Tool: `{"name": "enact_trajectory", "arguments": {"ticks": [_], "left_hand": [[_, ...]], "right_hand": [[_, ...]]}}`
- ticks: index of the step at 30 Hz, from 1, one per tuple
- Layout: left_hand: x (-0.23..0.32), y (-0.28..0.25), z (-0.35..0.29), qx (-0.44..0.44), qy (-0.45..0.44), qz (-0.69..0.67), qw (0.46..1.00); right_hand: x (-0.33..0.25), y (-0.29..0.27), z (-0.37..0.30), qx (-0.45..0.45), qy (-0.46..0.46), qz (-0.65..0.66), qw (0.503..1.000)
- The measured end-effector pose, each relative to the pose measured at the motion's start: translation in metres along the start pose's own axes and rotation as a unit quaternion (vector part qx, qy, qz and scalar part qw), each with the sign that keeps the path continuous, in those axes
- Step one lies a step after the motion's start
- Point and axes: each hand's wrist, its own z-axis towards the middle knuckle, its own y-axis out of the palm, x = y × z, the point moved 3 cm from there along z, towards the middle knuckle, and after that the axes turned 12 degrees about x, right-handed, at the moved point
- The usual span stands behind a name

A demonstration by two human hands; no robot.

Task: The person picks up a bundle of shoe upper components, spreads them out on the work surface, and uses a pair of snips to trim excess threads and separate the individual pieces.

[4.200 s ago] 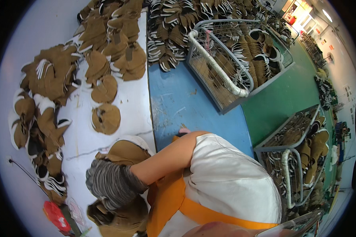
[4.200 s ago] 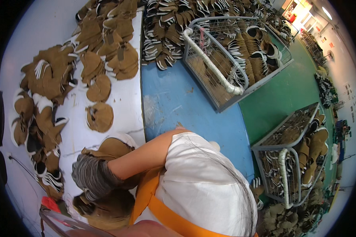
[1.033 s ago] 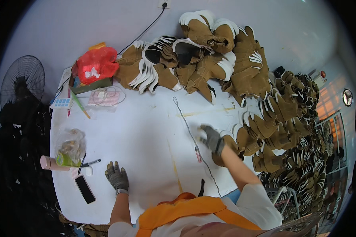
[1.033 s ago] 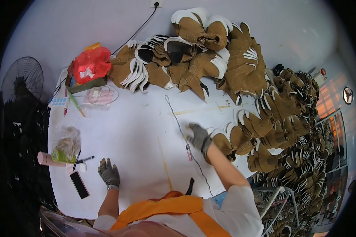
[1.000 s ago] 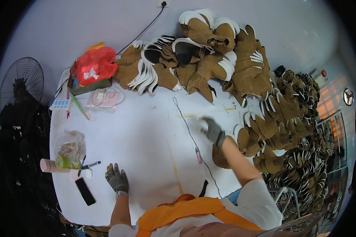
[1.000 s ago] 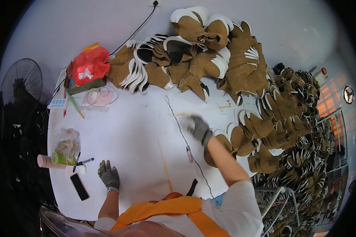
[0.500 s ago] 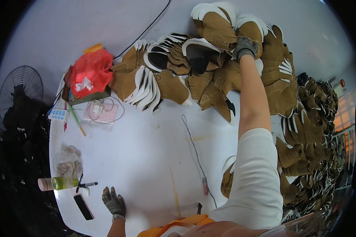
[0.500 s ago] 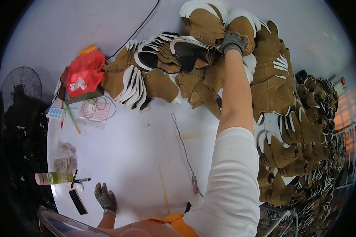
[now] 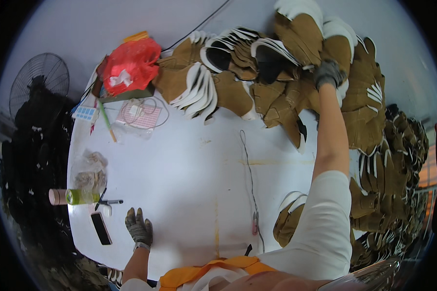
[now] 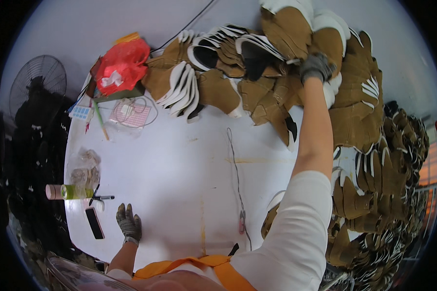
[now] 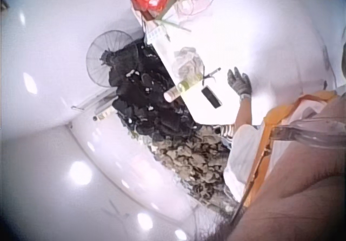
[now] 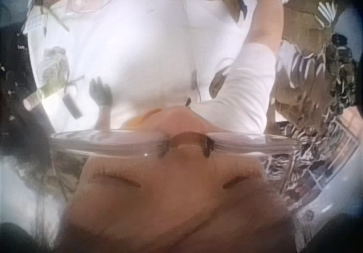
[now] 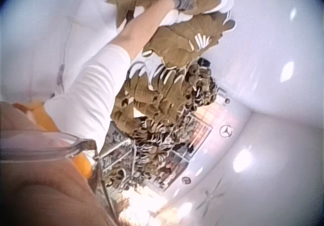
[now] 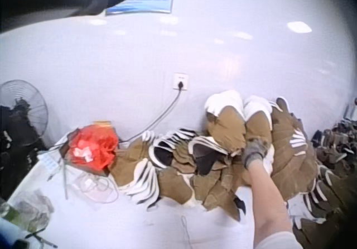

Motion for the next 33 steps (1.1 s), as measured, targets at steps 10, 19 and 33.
{"name": "enact_trajectory", "arguments": {"ticks": [10, 19, 33], "left_hand": [[-0.006, -0.008, 0.0, -0.007, 0.001, -0.006, 1.0], [-0.015, -0.014, -0.005, 0.011, -0.003, -0.044, 0.999], [0.148, -0.115, -0.107, -0.341, -0.322, -0.836, 0.285]], "right_hand": [[0.044, -0.095, -0.017, -0.1, -0.008, 0.017, 0.995], [0.122, -0.289, -0.03, 0.056, -0.149, 0.295, 0.942], [0.007, -0.403, -0.299, -0.315, -0.211, 0.38, 0.844]]}}
